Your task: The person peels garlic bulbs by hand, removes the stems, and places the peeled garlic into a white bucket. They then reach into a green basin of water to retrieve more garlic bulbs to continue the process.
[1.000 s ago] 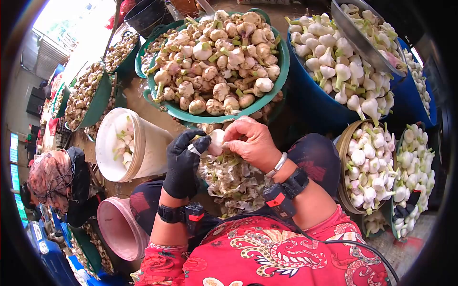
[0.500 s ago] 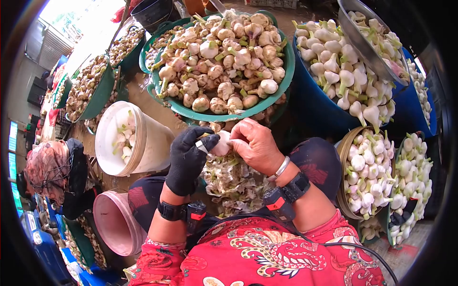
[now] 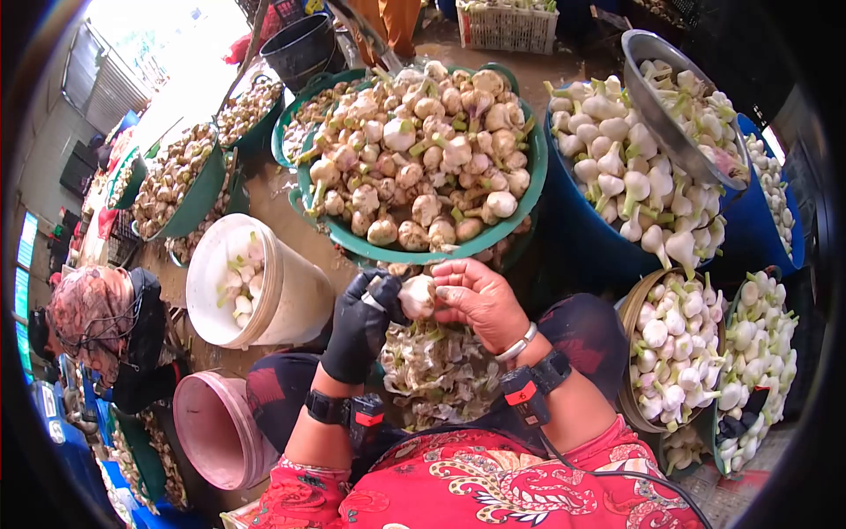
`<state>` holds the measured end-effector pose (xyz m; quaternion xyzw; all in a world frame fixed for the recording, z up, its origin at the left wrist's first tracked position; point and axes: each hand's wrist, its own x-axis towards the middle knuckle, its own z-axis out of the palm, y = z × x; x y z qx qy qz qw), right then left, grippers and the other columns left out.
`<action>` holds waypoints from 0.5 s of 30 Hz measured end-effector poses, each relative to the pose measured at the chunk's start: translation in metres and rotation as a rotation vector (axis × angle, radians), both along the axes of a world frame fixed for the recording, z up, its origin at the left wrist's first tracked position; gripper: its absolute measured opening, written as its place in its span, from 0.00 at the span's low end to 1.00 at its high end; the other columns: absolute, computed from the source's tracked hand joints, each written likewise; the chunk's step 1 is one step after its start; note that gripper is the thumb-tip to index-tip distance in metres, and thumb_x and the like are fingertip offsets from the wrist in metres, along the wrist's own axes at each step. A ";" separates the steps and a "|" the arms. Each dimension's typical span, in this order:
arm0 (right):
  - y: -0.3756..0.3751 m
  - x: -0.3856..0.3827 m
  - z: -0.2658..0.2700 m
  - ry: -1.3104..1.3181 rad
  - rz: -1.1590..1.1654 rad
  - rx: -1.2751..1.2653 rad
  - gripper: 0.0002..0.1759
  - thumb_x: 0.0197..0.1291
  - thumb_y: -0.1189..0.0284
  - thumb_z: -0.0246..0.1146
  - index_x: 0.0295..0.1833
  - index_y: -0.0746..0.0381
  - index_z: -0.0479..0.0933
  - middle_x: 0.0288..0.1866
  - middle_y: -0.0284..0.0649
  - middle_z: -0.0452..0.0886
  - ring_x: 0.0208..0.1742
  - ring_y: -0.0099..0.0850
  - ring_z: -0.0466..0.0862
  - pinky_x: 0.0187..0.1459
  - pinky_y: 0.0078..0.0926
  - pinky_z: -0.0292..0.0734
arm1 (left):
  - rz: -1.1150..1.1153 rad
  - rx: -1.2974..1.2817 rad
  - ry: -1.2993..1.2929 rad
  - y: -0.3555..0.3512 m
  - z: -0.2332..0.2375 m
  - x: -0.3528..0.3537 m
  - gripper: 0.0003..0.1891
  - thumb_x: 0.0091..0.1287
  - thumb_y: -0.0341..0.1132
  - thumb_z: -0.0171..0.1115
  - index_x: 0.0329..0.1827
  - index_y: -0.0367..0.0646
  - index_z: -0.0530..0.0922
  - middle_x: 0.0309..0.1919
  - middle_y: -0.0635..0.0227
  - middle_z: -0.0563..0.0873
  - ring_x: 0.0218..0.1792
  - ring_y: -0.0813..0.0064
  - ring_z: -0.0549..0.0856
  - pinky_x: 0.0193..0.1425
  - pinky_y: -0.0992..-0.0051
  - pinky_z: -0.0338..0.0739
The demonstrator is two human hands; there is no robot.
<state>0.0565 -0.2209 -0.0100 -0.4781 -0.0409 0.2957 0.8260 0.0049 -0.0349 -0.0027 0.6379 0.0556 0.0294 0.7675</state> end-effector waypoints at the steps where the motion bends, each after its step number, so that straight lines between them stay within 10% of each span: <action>1: -0.001 0.000 -0.003 0.043 0.020 0.003 0.11 0.61 0.76 0.62 0.50 0.60 0.76 0.42 0.33 0.81 0.42 0.23 0.82 0.40 0.22 0.81 | -0.014 -0.058 0.075 -0.001 0.007 -0.003 0.10 0.71 0.34 0.56 0.47 0.37 0.77 0.32 0.69 0.82 0.30 0.81 0.81 0.35 0.81 0.76; 15: -0.027 0.019 0.006 -0.188 0.287 -0.183 0.04 0.54 0.81 0.65 0.34 0.63 0.76 0.29 0.30 0.77 0.27 0.18 0.75 0.31 0.17 0.73 | -0.129 0.115 0.206 -0.015 0.038 -0.005 0.10 0.59 0.28 0.65 0.44 0.38 0.79 0.31 0.71 0.82 0.32 0.80 0.80 0.38 0.78 0.75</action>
